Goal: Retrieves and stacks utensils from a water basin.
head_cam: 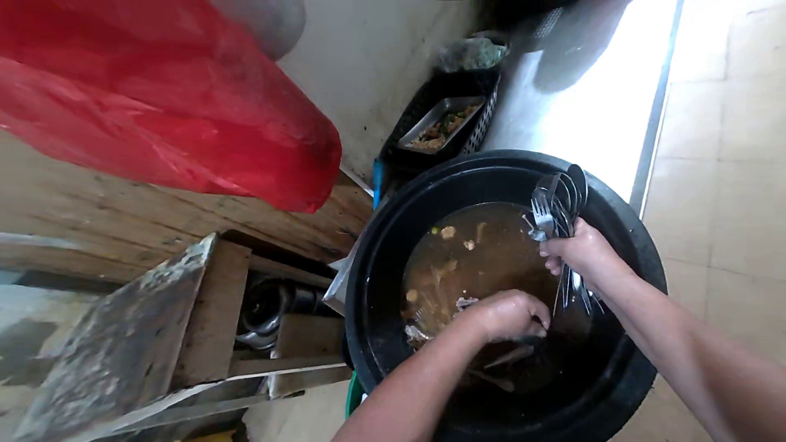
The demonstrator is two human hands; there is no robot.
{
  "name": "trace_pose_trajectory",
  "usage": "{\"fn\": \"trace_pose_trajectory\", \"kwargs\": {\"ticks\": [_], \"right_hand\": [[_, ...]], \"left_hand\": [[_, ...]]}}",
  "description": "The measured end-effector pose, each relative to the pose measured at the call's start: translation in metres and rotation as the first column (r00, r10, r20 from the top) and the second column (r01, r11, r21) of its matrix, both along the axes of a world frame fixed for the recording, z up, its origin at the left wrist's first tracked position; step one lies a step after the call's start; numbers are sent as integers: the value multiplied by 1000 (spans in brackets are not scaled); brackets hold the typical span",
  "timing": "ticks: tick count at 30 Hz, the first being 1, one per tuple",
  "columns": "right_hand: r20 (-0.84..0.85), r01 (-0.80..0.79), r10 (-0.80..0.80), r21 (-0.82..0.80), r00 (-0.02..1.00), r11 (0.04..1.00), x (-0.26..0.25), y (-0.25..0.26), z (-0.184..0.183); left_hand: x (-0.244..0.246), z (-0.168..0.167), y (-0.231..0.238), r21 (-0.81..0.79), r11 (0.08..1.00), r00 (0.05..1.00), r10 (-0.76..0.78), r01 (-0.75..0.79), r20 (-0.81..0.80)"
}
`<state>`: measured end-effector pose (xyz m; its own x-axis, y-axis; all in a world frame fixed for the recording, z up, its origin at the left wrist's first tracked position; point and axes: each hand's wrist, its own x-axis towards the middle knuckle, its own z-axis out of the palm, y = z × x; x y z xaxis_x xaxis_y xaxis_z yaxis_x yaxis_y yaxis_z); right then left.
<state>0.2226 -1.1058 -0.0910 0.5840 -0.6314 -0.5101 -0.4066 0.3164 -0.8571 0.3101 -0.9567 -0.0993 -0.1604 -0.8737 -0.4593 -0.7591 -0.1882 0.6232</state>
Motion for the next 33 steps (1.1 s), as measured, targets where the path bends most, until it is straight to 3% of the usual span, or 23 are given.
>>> {"fn": "trace_pose_trajectory", "kwargs": {"ticks": [3,6,9,11,14,20,22,24,26,29,30,31,33], "right_hand": [[24,9,-11,86,1000,996,1,0,-1],[19,31,-34,154,999,988,3,-1,-3],[34,8,-15,199,999,980,3,-2,-5],[66,-25,5,304,998,952,0,-1,0],[143,-103,35,497,989,862,-5,-3,3],[241,-188,53,579,969,793,-11,-8,6],[302,-297,154,515,941,804,-13,-9,2],[259,-280,180,428,949,859,-11,-4,3],[109,-178,151,305,982,935,-6,0,5],[-54,-53,55,34,997,998,-1,-3,-1],[-62,-17,16,-16,998,1000,0,-3,-3],[-64,-1,-2,-41,998,999,1,-3,-3],[-76,-14,11,-43,997,999,2,-2,-1]], "left_hand": [[25,20,-2,-195,958,976,216,-210,7],[46,38,-8,-318,837,891,449,-445,-66],[52,55,-16,-372,734,813,570,-569,-118],[48,62,-25,-491,695,814,579,-525,-51],[43,64,-40,-610,718,815,545,-334,195],[47,68,-49,-653,747,827,441,-124,348],[50,70,-49,-658,751,844,388,-57,370],[51,70,-49,-680,731,866,371,-49,336],[52,69,-49,-687,689,880,449,-231,154],[54,44,-40,-566,555,739,655,-610,-155],[51,28,-35,-487,585,717,683,-649,-135],[45,12,-29,-383,675,743,667,-631,-48],[26,-20,-15,-173,863,856,498,-474,137]]}}
